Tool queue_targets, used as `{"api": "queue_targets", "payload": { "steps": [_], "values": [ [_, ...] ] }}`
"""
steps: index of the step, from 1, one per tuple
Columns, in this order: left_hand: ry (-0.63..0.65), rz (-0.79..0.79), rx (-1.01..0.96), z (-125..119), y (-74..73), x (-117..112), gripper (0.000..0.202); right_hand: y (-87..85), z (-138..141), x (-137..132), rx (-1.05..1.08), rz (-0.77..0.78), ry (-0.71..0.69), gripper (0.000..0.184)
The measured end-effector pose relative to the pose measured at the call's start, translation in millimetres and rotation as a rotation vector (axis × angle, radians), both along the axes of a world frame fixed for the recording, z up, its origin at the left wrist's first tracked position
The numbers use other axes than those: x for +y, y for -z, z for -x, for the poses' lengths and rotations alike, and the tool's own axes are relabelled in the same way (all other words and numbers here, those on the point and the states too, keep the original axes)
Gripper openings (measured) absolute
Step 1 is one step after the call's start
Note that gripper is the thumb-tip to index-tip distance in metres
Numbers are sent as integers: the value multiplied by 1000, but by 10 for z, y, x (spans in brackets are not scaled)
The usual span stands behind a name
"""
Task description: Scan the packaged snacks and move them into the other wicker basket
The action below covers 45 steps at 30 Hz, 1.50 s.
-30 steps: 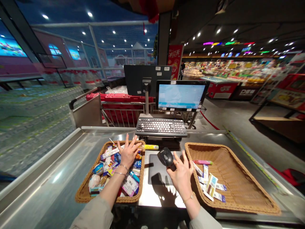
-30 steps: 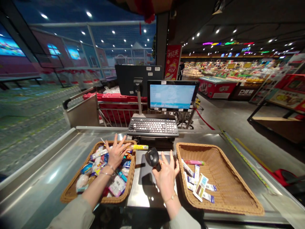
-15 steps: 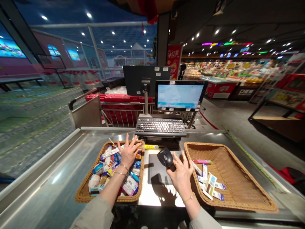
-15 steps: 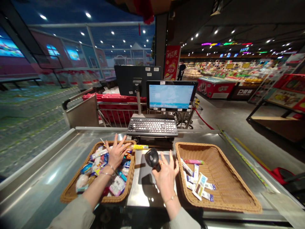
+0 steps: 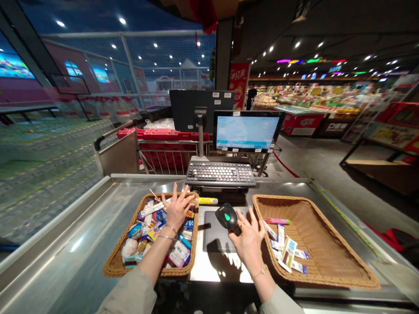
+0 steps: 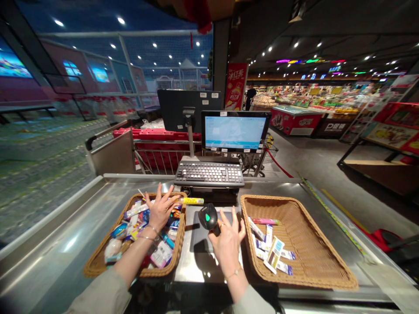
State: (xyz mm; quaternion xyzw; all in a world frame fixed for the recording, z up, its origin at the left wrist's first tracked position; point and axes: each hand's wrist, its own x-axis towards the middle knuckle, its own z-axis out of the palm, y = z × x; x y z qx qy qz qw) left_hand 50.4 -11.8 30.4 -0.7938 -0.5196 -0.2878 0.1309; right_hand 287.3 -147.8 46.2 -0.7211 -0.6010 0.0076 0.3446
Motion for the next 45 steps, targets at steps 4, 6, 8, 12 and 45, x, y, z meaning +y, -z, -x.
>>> {"api": "queue_targets", "payload": {
  "steps": [4,6,8,12,45],
  "values": [
    [27,-51,-22,0,15,17,27,12,-8,-3,-12,-4,-2,20],
    [34,-60,-24,-2,21,24,27,17,-11,-6,-18,-12,1,19],
    [39,-62,-23,-6,30,32,28,23,-18,-13,-24,-17,10,18],
    [40,-64,-23,-33,41,43,29,41,-47,-27,-38,-25,22,18],
    [252,-112,-59,-996,-81,101,27,58,-646,-355,-47,-50,277,31]
  ]
}}
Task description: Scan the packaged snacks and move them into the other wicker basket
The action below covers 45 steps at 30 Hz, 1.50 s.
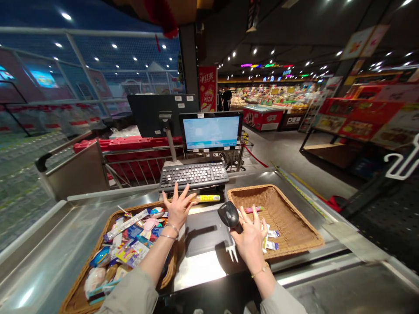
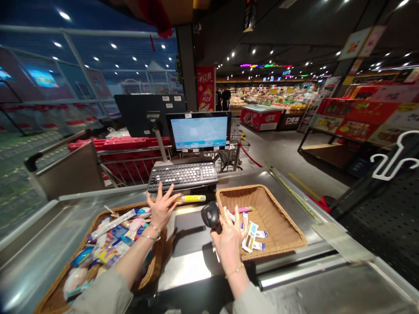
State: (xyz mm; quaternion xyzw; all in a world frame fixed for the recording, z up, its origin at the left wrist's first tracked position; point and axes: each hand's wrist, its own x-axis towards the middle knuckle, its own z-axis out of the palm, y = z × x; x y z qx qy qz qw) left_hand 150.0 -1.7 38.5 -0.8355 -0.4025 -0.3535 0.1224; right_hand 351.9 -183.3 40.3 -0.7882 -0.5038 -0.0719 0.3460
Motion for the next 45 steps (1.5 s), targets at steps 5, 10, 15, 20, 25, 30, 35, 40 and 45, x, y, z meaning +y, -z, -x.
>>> {"api": "queue_targets", "payload": {
  "steps": [5,10,15,20,25,30,35,40,45],
  "values": [
    [38,-3,15,-175,-31,5,28,9,-115,-64,-12,13,26,32],
    [82,10,29,-345,-65,8,29,39,-216,-117,-23,12,69,29],
    [122,-2,7,-530,-58,25,28,57,-301,-171,-39,29,94,30],
    [168,-26,4,-701,-72,13,27,36,-368,-225,-26,24,140,30],
    [201,-29,7,-851,-76,-2,26,40,-428,-282,-16,12,180,25],
    [239,-41,8,-994,-71,-22,26,69,-503,-357,-27,-5,212,30],
    [280,-28,11,-1124,-38,-69,27,77,-572,-441,-41,-16,236,29],
    [303,-26,28,-1222,-8,-117,26,82,-618,-515,-27,-15,273,28],
    [333,-28,48,-1306,7,-147,25,82,-643,-589,-30,1,313,27]
  ]
}}
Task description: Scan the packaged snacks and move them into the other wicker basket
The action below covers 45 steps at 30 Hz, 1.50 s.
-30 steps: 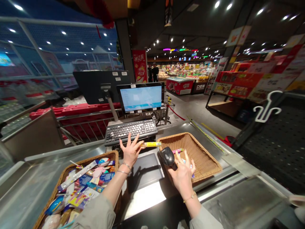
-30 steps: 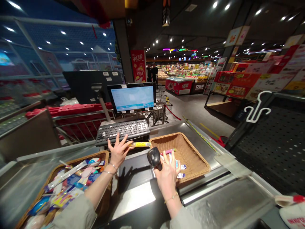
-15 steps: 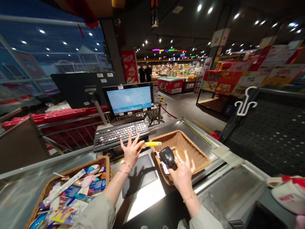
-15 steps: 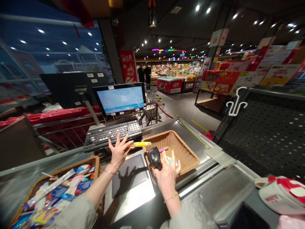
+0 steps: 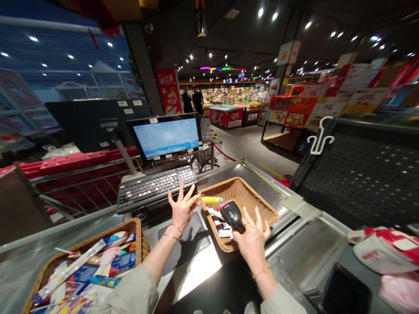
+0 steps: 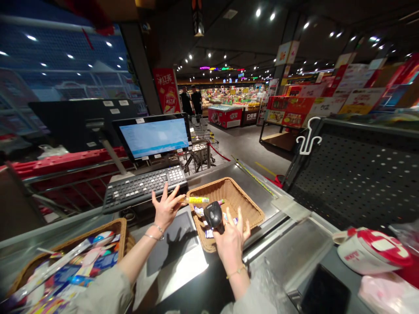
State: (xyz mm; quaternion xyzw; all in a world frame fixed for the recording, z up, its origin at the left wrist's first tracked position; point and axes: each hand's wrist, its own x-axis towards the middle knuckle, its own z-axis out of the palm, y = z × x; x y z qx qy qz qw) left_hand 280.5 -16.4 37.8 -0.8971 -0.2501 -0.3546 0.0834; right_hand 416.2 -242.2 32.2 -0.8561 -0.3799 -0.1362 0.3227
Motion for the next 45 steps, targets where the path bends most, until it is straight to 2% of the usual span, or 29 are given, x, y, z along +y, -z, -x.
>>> {"api": "queue_targets", "payload": {
  "steps": [8,15,21,28,32,45],
  "values": [
    [55,-2,7,-116,-10,-74,26,46,-48,-81,13,-2,44,31],
    [138,7,58,-327,102,-189,37,84,-92,-144,7,-9,71,30],
    [122,32,63,-384,127,-221,42,69,-105,-144,7,0,81,32],
    [45,20,40,-224,64,-164,38,54,-58,-22,0,-6,41,25],
    [-30,17,41,-87,26,-158,38,17,10,93,-9,-18,-13,27],
    [-263,93,63,569,-70,-90,40,-41,311,490,-8,-32,-193,27]
  ]
}}
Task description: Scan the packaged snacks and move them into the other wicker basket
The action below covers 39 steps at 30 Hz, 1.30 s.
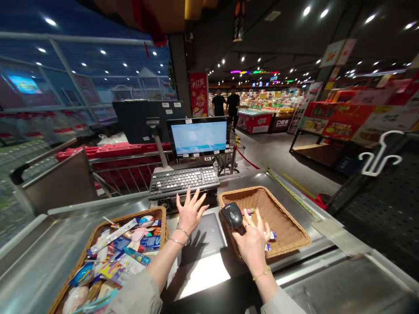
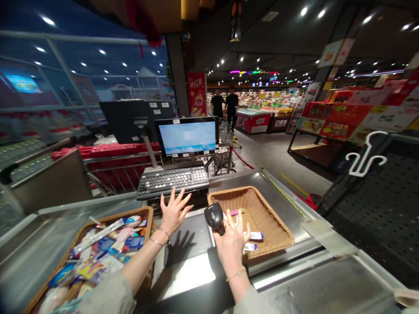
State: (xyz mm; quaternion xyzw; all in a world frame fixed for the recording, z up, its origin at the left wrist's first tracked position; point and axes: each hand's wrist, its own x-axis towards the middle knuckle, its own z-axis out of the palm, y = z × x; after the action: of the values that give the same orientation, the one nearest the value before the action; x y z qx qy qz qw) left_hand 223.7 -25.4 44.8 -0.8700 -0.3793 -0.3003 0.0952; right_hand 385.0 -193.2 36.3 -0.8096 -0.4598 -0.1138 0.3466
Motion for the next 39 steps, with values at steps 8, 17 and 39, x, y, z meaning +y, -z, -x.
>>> {"api": "queue_targets", "payload": {
  "steps": [8,17,39],
  "values": [
    [-103,24,18,450,41,17,43,-26,245,181,-29,-14,-100,31],
    [-209,9,-21,846,77,9,42,-41,470,327,-44,-5,-188,27],
    [-456,161,60,1698,342,-48,44,9,912,522,0,32,-361,21]
  ]
}}
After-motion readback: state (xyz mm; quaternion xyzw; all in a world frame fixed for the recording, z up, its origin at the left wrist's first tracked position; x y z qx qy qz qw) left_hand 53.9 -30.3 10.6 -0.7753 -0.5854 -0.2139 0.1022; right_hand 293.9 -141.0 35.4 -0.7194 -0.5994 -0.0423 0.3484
